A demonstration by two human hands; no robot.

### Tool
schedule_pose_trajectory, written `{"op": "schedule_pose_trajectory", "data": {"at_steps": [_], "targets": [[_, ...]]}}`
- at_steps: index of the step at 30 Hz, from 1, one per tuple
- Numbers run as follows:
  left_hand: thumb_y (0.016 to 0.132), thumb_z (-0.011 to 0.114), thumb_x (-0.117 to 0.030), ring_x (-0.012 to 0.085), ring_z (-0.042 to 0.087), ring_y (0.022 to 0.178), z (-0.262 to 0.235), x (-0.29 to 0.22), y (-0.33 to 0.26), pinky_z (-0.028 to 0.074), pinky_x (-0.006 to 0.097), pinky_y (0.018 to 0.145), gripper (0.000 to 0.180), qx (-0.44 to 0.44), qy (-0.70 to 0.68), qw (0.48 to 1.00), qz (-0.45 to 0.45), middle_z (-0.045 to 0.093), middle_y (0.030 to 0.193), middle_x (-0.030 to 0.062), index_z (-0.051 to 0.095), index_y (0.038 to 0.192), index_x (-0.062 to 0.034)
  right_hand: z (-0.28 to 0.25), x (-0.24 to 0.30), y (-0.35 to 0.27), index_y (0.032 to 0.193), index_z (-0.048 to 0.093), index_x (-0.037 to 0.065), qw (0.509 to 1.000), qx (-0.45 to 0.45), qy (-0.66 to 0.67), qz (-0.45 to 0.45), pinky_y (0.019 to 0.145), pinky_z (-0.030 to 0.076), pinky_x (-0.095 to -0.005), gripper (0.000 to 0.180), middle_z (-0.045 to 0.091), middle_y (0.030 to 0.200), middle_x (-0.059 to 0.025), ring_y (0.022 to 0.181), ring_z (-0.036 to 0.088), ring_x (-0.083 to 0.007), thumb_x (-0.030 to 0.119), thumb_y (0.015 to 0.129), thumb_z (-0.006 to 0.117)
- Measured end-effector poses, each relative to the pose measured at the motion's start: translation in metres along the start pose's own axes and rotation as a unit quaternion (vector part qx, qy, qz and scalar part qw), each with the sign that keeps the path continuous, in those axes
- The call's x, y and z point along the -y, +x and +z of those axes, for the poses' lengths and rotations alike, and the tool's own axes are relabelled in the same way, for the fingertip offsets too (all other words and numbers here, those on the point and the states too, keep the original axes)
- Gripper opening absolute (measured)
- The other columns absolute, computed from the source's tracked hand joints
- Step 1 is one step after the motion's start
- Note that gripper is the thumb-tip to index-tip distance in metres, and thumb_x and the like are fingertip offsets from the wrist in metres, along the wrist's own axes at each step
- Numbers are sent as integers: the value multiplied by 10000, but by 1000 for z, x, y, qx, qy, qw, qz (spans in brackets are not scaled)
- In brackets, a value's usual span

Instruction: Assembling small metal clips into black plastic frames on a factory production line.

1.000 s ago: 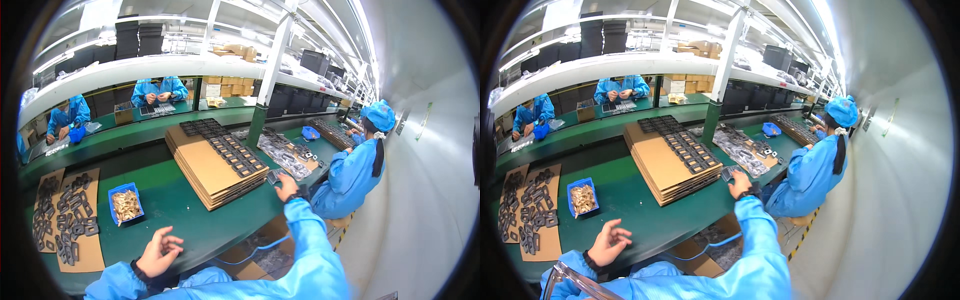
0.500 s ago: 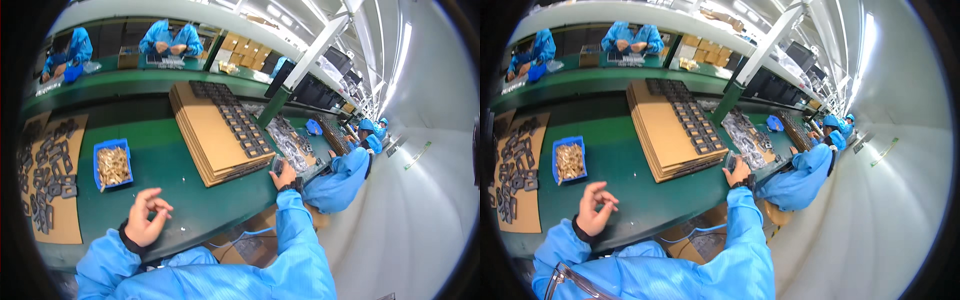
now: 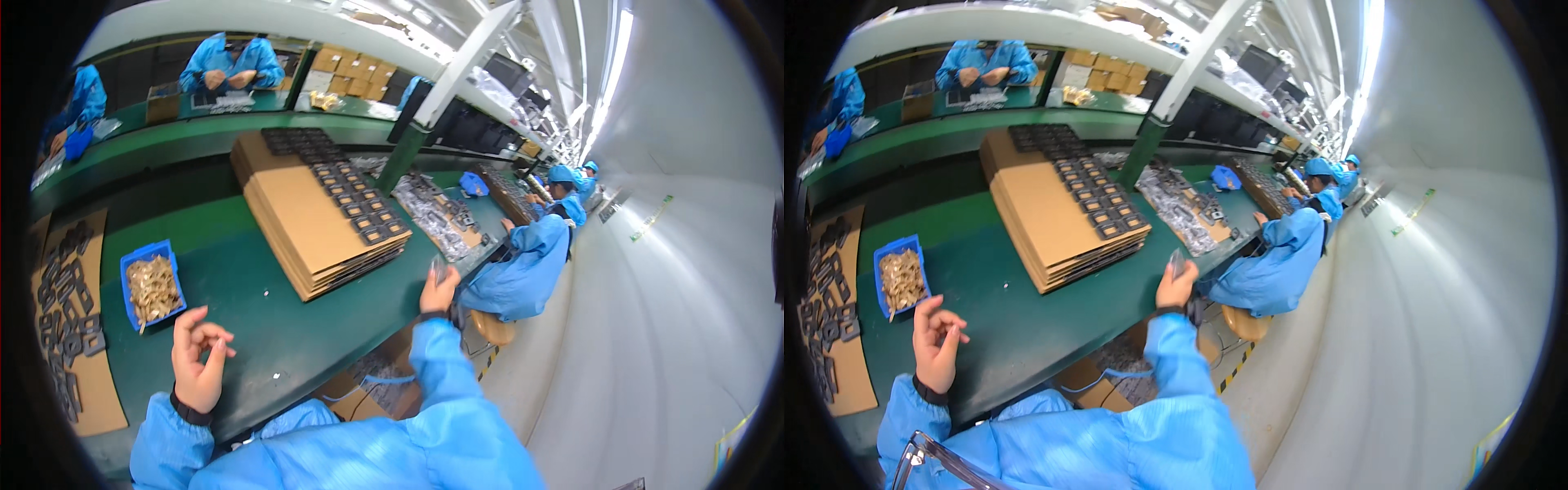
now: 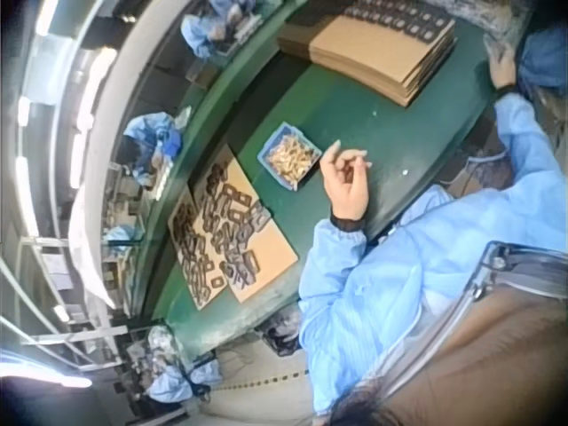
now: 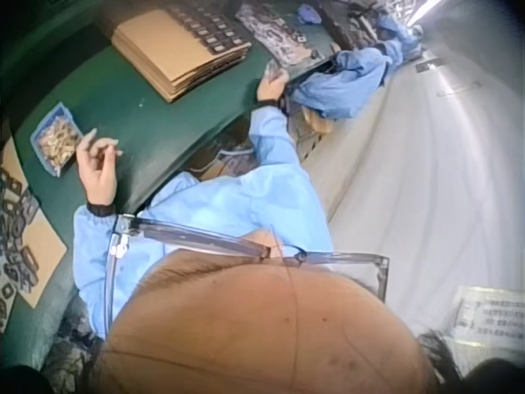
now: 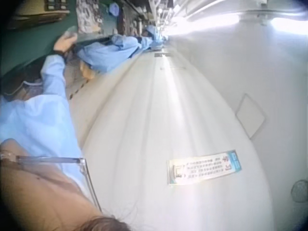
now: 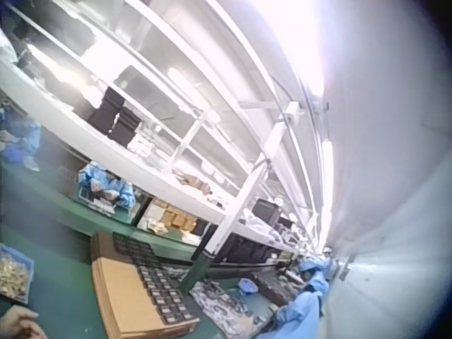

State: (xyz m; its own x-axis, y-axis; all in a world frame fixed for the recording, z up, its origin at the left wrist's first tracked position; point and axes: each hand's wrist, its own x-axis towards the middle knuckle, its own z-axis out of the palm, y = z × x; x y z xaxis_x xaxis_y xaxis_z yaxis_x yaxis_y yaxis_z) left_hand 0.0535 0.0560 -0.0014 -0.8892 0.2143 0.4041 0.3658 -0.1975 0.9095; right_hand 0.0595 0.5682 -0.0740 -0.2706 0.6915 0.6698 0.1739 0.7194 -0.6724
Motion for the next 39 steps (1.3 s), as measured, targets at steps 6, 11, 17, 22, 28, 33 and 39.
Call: {"op": "schedule_pose_trajectory", "data": {"at_steps": [6,11,17,22,28,33,39], "targets": [[817,762,-151,308,572,1194,14,-25,-7,525,389,903,730,249,246,931,104,549,1289,241,382,1421,2,-84,163,-143,1164,469,49,785,421,455,2,1037,447,-407,414,596,1282,-181,1220,555,-263,7,843,728],[703,846,-152,343,657,1041,41,-46,-20,531,376,881,597,285,207,934,61,648,1179,211,613,1228,13,-90,220,-185,1250,620,11,673,550,495,16,1007,461,-329,425,504,1243,-93,1194,519,-206,-38,836,706],[694,806,-58,332,702,868,8,-70,-35,556,359,756,438,113,312,940,77,699,986,211,667,1100,32,-61,224,-183,1209,640,15,696,555,442,-106,719,510,-209,357,574,1076,-68,909,585,-121,-21,859,699],[813,769,-184,321,696,873,-16,-86,-49,558,363,766,415,244,277,929,-5,704,989,178,670,1185,-28,-72,254,-177,942,676,-5,651,605,405,-216,694,516,-345,97,646,887,-134,796,636,-276,70,880,670],[873,721,-232,344,668,996,-33,-82,-62,540,390,852,412,257,307,916,-3,686,1118,169,644,1229,-40,-74,264,-177,756,640,31,669,597,260,-358,550,504,-389,125,625,712,-123,605,621,-315,137,787,699],[865,714,-212,346,639,1065,-38,-78,-61,521,388,892,424,254,288,922,-54,667,1165,169,629,1236,-26,-66,270,-178,887,696,-3,592,701,291,-270,536,504,-278,62,679,752,-104,572,636,-168,33,840,676],[916,666,-340,304,596,768,-24,-64,-67,479,417,644,293,88,356,929,50,596,862,110,595,858,-61,-48,265,-197,916,660,-24,468,773,424,63,655,522,-233,100,674,836,-55,722,639,-101,38,961,596]]}}
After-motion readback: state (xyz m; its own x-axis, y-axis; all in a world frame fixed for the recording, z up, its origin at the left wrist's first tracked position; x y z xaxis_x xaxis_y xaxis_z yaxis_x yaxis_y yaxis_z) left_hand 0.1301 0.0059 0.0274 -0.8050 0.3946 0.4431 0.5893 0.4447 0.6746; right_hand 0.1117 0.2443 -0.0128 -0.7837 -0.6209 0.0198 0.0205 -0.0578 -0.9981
